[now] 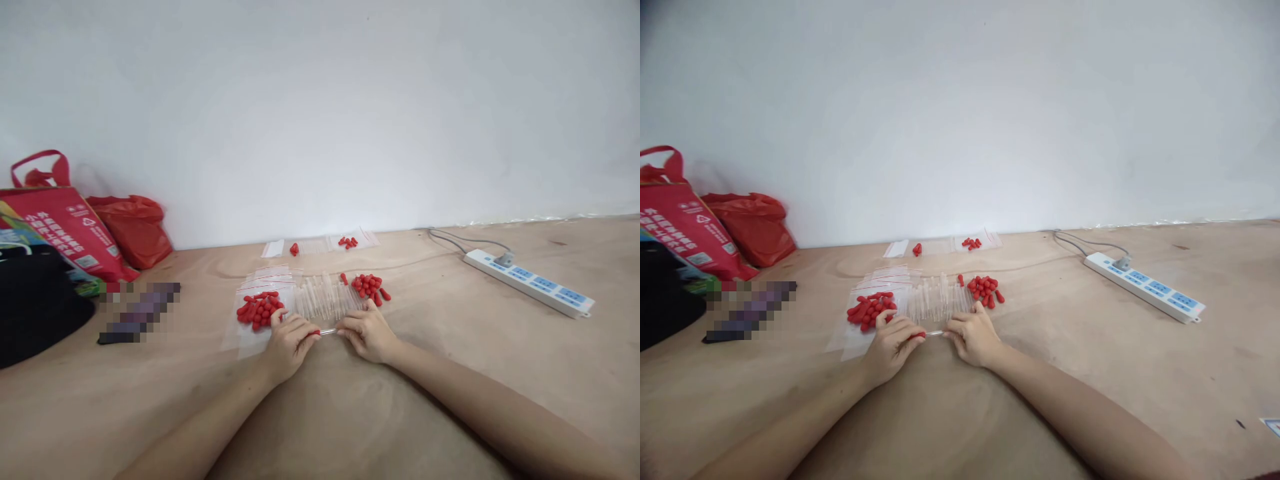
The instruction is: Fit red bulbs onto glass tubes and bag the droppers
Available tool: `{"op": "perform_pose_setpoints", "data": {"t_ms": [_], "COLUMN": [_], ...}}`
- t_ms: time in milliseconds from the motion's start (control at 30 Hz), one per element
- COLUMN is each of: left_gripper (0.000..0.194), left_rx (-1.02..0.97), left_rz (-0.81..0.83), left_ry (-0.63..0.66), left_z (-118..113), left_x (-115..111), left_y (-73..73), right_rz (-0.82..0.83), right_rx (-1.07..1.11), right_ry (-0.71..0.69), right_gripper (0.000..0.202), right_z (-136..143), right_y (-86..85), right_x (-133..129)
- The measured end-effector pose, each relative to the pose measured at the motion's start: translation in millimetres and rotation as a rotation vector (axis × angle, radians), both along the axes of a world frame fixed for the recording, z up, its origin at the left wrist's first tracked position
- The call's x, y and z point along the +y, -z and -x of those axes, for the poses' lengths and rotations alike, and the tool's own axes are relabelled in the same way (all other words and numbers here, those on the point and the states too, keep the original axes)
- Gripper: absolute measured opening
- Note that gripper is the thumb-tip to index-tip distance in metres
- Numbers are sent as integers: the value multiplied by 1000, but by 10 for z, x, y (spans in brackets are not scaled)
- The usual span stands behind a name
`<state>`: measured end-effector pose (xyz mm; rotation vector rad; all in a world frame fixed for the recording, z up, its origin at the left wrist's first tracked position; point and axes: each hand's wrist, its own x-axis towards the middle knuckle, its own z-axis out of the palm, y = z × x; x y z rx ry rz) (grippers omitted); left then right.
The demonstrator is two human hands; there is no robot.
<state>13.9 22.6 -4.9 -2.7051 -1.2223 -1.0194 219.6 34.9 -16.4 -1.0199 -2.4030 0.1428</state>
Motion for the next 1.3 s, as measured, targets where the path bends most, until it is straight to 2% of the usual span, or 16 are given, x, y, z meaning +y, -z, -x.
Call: {"op": "perform_pose_setpoints", "data": {"t_ms": [367,700,833,1000,1100,1200,1300], "left_gripper": [19,17,19,17,17,24,22], "left_rx": [61,112,102,70,71,55,47], "left_rz": [3,20,21,-57,-111,-114,-82], "left_ry": [28,68,41,-22,-107,-244,-320], "left_z": [7,-4,-2,45,106,172,209], "left_x": [11,-12,14,50,75,118,154], "left_y": [60,18,-10,-36,-9,35,66], "right_rz": [-56,10,17,-66,-41,73,177], "right_rx": [13,17,9,-86,-91,40,127], "right_ry": [0,-19,-21,-28,70,289,503], "right_gripper": [22,21,25,20,18,20,19], "right_z": [54,118,132,106,39,-41,-79], "right_y": [23,56,-13,-164,-203,-223,-242], "right_x": [-42,-48,-50,-69,-35,82,235]}}
